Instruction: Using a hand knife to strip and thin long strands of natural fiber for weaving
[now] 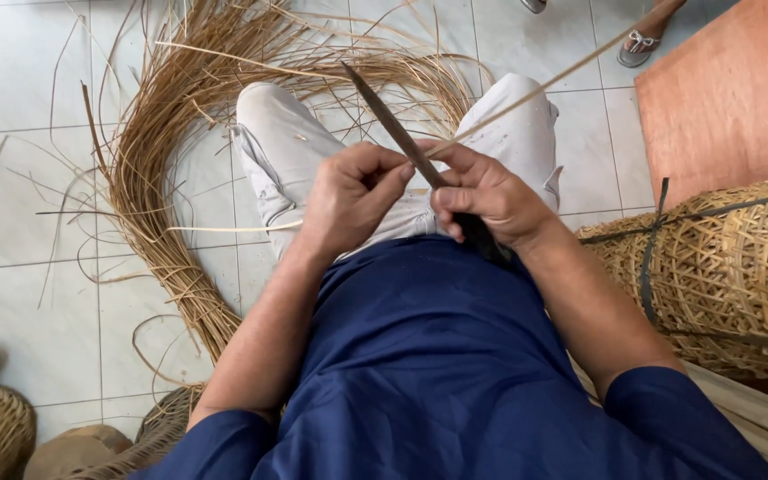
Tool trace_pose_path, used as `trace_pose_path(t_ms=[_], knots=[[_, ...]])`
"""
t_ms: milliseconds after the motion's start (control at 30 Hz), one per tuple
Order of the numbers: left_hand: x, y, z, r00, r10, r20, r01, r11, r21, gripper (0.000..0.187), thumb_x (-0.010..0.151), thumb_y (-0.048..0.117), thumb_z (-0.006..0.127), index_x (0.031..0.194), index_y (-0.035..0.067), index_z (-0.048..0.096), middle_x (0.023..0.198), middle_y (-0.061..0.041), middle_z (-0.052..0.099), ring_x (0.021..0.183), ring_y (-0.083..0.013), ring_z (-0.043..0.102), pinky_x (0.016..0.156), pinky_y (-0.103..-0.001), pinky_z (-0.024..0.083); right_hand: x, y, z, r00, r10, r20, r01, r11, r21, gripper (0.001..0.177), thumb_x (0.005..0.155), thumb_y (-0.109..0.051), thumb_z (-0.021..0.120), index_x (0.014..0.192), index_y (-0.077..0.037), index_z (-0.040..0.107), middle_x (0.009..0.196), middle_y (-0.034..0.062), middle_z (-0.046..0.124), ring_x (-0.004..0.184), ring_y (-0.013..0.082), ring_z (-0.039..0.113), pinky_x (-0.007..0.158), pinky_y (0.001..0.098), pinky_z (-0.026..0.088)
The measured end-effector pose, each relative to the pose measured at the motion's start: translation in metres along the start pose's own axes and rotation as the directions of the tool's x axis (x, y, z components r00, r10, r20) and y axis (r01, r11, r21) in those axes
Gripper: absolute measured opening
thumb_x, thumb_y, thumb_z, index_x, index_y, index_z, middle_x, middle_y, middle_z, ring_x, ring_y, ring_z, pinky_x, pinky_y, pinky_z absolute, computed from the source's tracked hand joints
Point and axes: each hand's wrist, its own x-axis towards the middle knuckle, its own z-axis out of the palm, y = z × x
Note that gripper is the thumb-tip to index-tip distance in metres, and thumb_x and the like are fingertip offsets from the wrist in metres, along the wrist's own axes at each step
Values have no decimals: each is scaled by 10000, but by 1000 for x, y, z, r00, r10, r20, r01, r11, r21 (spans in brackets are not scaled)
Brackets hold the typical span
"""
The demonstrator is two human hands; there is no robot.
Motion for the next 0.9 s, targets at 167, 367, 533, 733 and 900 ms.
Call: trace_pose_path(t_ms=[167,367,533,733,900], knots=[[-22,11,-10,999,-32,19,32,999,-15,102,972,172,758,994,90,815,553,56,517,541,-14,481,492,-162,388,0,-13,-53,999,-40,8,40,999,10,613,924,36,616,1522,-25,496,642,176,585,451,262,633,417,332,552],[-23,-6,-11,998,-68,-18,69,995,71,109,1000,181,713,948,92,746,758,70,629,669,-28,483,588,-219,410,9,-16,-32,998,13,56,-26,971,239,645,1010,53,597,1607,-155,468,747,133,660,531,241,607,468,361,506],[-27,5,-10,992,-121,39,123,991,-45,106,952,155,750,960,69,812,567,0,543,603,-59,485,535,-225,404,-2,3,-29,985,126,-115,-135,988,-73,626,839,136,616,1426,-78,629,604,172,647,439,240,605,393,313,533],[-62,-10,-60,973,-214,-83,220,974,62,106,955,138,752,980,54,812,564,-13,560,596,-68,489,550,-223,407,-12,-102,-117,955,-164,-248,169,986,2,220,1108,-292,560,1107,-173,745,736,53,590,601,187,586,522,336,498],[-31,8,-36,991,-88,-103,105,979,176,121,942,196,763,987,100,822,635,-73,626,625,-126,565,579,-282,453,-7,-61,-102,988,-92,-128,104,990,91,274,1050,-275,505,1284,-135,535,606,46,550,526,172,577,515,309,491]])
